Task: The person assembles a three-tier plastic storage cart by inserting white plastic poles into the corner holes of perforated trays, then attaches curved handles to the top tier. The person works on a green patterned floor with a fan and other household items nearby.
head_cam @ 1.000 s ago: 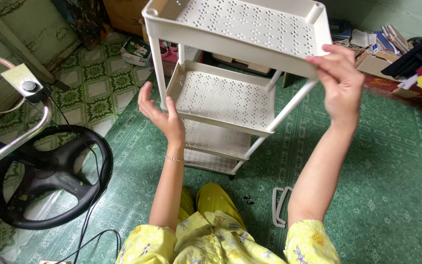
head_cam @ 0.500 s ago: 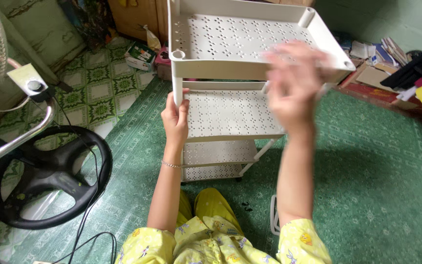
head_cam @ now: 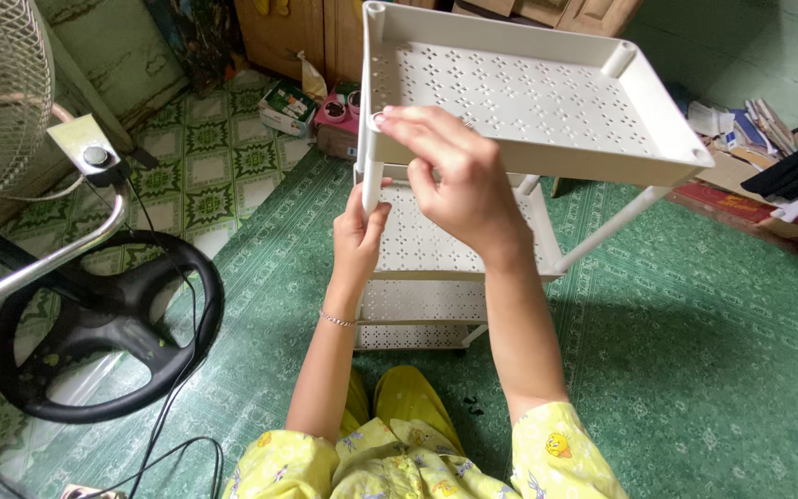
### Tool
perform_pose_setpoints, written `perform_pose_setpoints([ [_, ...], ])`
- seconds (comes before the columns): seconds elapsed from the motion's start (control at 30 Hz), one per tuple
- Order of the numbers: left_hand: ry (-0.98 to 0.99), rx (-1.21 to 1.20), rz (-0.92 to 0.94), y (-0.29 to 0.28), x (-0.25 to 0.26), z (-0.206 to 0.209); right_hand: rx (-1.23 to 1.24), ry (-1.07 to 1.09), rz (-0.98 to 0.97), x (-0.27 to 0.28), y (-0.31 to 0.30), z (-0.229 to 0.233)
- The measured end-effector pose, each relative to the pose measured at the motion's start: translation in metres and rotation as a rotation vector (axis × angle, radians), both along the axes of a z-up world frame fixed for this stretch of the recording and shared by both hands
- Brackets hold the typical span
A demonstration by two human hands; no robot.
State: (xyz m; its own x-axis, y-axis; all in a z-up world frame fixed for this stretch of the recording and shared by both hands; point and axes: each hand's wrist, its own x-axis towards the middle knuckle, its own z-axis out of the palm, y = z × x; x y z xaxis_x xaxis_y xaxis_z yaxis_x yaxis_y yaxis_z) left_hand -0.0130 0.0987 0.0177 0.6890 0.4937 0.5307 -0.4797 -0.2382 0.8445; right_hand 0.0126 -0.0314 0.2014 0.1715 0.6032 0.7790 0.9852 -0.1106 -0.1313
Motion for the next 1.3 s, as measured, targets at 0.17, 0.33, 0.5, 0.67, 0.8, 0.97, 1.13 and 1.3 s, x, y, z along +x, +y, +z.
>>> perform_pose_setpoints([
  [0.17,-0.007,0.05,-0.002,0.003,0.0,0.004,0.028,-0.075,0.025,0.002,0.002,0.002],
  [0.33,-0.039,0.048,0.018,0.0,0.004,0.003,0.026,-0.064,0.038,0.003,0.004,0.0],
  [0.5,-0.077,0.025,-0.008,-0.004,0.003,0.0,0.104,-0.048,0.028,-0.002,0.006,-0.011],
  [0.67,-0.079,0.06,0.034,0.0,0.004,-0.007,0.134,-0.044,0.019,-0.003,0.011,-0.022],
  [0.8,-0.094,0.025,0.03,0.003,0.014,-0.011,0.103,-0.18,-0.073,0.006,0.005,-0.029],
  [0.97,-0.096,0.074,0.085,0.008,0.015,-0.016,0.173,-0.284,-0.193,0.021,-0.012,-0.041],
  [1.13,-0.11,0.045,0.054,0.009,0.012,-0.021,0.233,-0.273,-0.312,0.039,-0.038,-0.05],
  [1.3,-0.099,0.064,0.118,0.01,0.009,-0.021,0.258,-0.206,-0.332,0.028,-0.035,-0.055],
])
